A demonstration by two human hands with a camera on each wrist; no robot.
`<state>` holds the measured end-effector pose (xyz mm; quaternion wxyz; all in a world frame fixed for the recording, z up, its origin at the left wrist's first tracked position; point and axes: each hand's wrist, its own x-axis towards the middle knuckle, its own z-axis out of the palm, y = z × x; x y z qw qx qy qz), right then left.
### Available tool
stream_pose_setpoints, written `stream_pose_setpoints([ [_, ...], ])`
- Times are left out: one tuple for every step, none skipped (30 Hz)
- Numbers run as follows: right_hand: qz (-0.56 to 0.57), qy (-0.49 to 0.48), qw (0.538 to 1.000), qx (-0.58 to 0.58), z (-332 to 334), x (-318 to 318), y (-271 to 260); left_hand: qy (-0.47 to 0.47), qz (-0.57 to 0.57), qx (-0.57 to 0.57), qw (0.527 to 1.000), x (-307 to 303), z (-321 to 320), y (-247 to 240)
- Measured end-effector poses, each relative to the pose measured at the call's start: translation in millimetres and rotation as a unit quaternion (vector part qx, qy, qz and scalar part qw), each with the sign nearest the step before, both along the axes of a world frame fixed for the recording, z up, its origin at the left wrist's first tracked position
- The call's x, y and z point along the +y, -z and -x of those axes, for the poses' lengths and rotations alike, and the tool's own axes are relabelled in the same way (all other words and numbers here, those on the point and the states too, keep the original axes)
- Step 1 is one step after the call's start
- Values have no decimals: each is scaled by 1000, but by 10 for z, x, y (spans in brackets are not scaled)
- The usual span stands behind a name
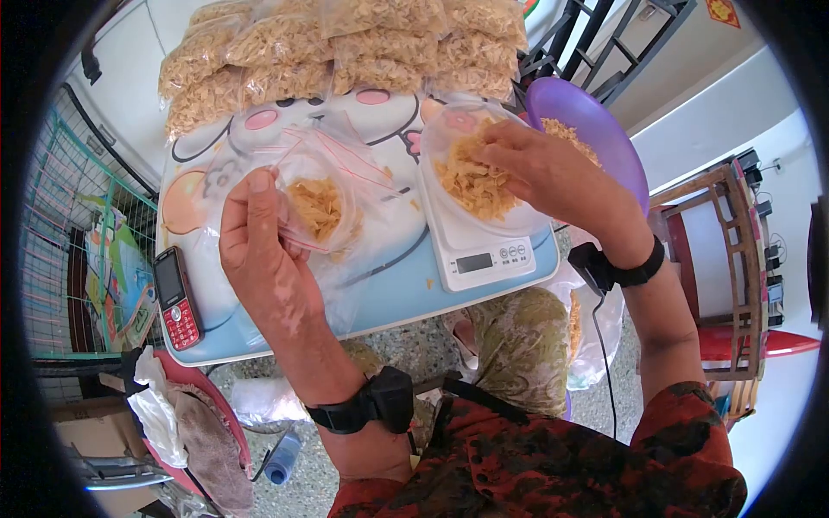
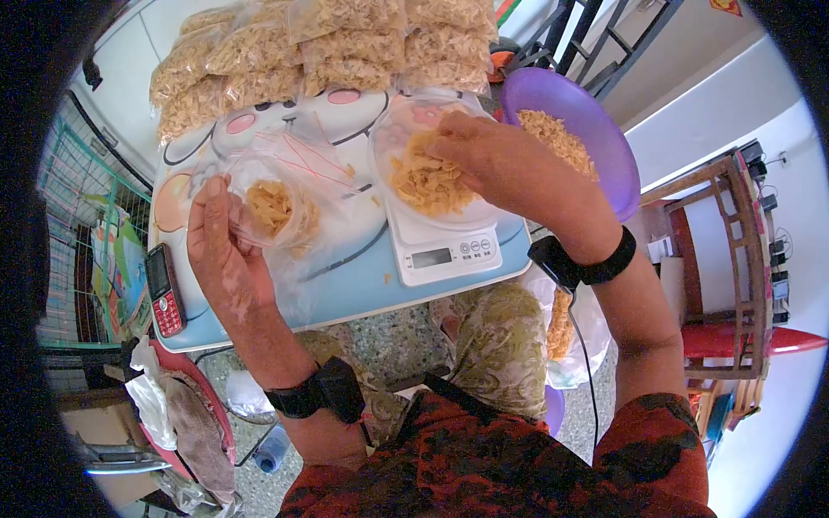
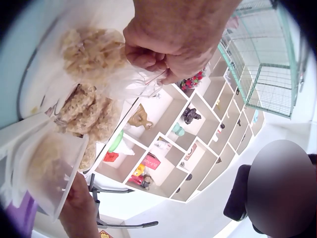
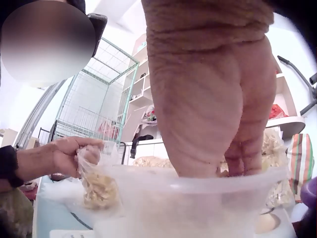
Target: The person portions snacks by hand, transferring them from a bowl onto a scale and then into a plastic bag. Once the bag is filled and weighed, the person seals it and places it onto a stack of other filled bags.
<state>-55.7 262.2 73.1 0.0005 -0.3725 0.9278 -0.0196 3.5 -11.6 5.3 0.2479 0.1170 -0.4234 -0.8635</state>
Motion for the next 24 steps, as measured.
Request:
stream_pose_setpoints([
  [5,15,1000,-21,3,-13,-22,0,0,1,1000,-10,3,9],
  [9,30,999,-42,8,-20,-33,1,1,2,1000,-17,6,17],
  [28,18,999,-19,18,7,-25,-1,3,2,1000,-19,9,23],
  [46,5,999,3,29,60,-13,-4,5,1,1000,-20,15,29],
  [65,-8,998,25,35,96,-7,-6,6,1,1000,-24,19,34],
  [101,6,995,13,24,97,-34,-4,6,1,1000,-34,20,39],
  [137,19,990,0,1,87,-87,-1,5,1,1000,-44,20,44],
  [172,33,984,-12,-19,89,-116,2,3,1,1000,-47,18,46],
  [212,67,974,-47,-30,103,-110,3,0,2,1000,-46,15,44],
  [251,100,959,-81,-38,119,-100,4,-4,4,1000,-45,12,37],
  [289,133,941,-115,-43,131,-98,5,-8,6,1000,-45,9,28],
  [325,145,922,-150,-45,137,-112,-1,-6,8,1000,-39,6,16],
  [360,157,901,-184,-48,140,-131,-8,-4,11,1000,-28,3,3],
  [393,168,877,-219,-48,142,-143,-14,-2,14,1000,-22,-1,-8],
  [425,174,855,-242,-45,141,-144,-21,-13,18,1000,-26,-8,-15],
  [455,181,831,-266,-39,138,-140,-28,-23,23,999,-33,-17,-20],
  [484,186,805,-288,-35,139,-135,-34,-34,28,998,-37,-25,-27],
  [516,191,774,-313,-34,144,-125,-37,-44,44,997,-35,-34,-50],
  [545,196,742,-338,-31,148,-109,-40,-54,61,996,-29,-43,-80],
  [574,199,708,-361,-26,151,-94,-43,-65,77,994,-27,-48,-93],
  [586,200,688,-378,-19,160,-82,-34,-64,76,995,-42,-47,-80],
  [597,201,669,-394,-11,174,-71,-25,-63,75,995,-69,-44,-55],
  [609,201,648,-411,-4,181,-63,-17,-61,73,995,-85,-44,-37],
  [617,199,637,-418,-2,179,-57,-4,-58,49,997,-81,-42,-31],
])
